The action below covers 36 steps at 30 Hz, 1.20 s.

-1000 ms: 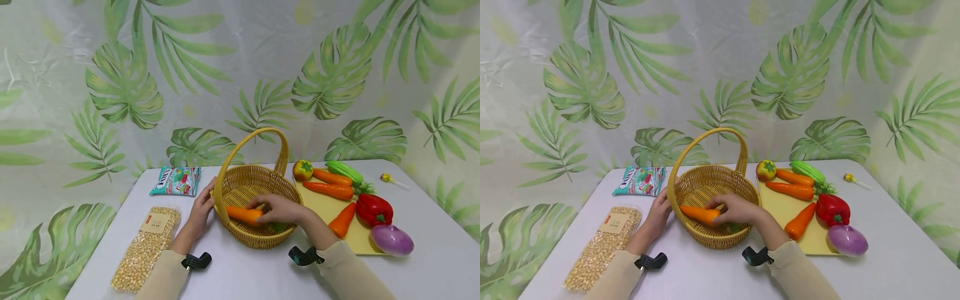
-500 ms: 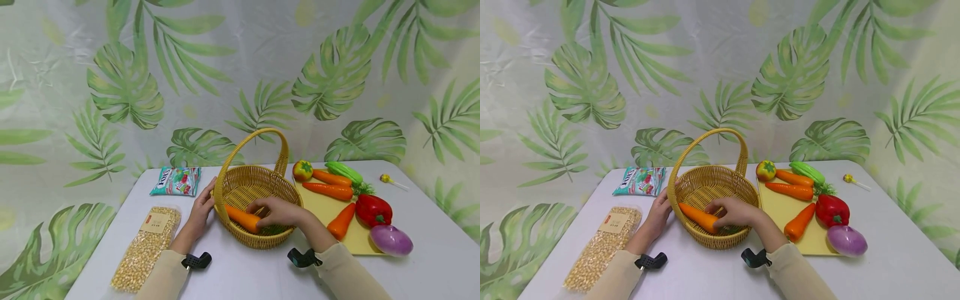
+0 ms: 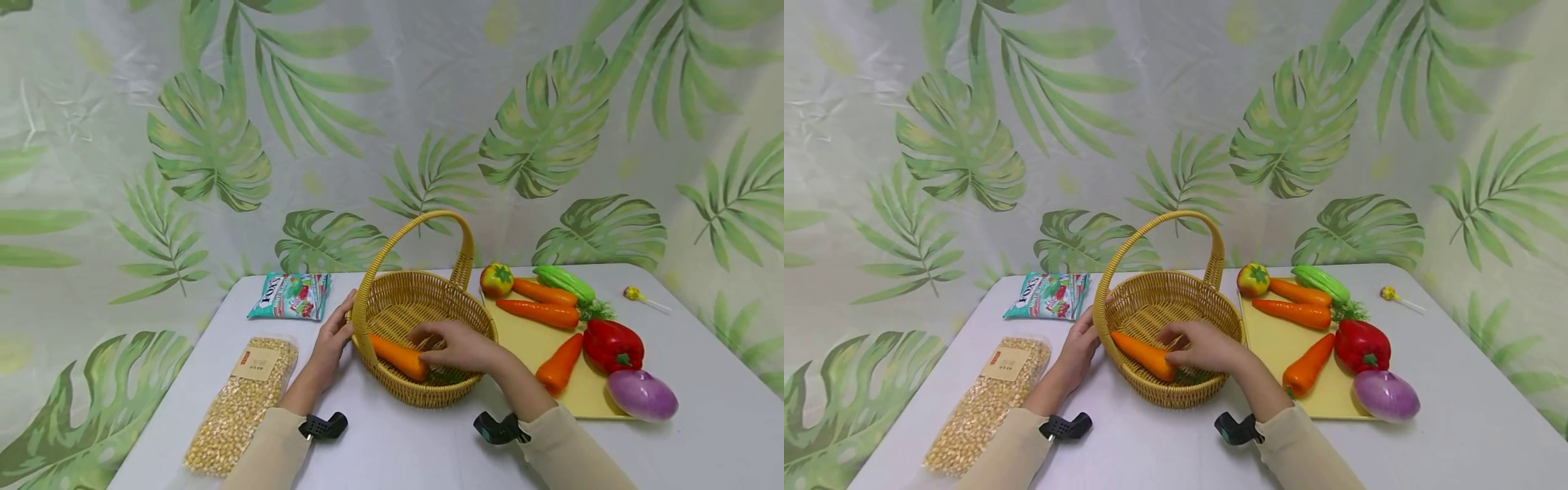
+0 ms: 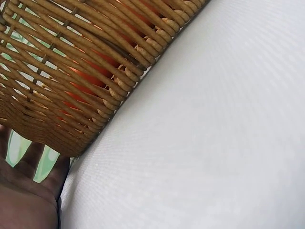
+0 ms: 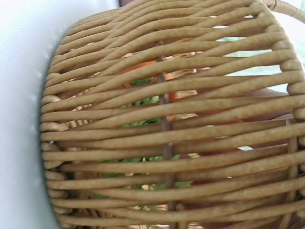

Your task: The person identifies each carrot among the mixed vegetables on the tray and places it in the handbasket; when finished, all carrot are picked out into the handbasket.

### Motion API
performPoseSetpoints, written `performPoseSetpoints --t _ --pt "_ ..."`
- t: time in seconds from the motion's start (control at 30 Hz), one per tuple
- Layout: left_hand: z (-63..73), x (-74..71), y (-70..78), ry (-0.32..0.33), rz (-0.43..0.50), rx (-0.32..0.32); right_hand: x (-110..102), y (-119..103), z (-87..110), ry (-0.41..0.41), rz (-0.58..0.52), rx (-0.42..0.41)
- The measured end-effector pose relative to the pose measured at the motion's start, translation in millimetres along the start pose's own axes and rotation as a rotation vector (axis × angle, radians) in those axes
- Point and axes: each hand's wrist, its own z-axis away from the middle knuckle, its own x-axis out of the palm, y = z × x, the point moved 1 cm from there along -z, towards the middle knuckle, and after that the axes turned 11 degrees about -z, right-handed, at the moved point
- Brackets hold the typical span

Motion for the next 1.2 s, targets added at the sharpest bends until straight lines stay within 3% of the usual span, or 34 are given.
performPoseSetpoints --t 0.27,0.5,0.6,0.77,1.2 --pt "0.0 -0.6 0.0 -0.003 -0.018 -0.004 4.0 -1.9 5.3 0.25 0.14 -0.089" --pt "0.0 -1.2 -3.3 0.008 -0.016 -0.023 8.8 -6.1 9.6 0.389 0.23 -0.179" --pt "-0.1 -0.5 -4.0 0.006 -0.015 -0.028 7.9 -7.6 12.3 0.401 0.234 -0.182" --pt "0.1 0.1 -3.1 0.006 -0.026 -0.026 -0.8 -9.9 21.8 0.401 0.145 -0.151" --pt "-0.6 -0.1 -1.0 0.012 -0.038 -0.005 -45.5 -2.8 66.9 0.444 0.091 0.008"
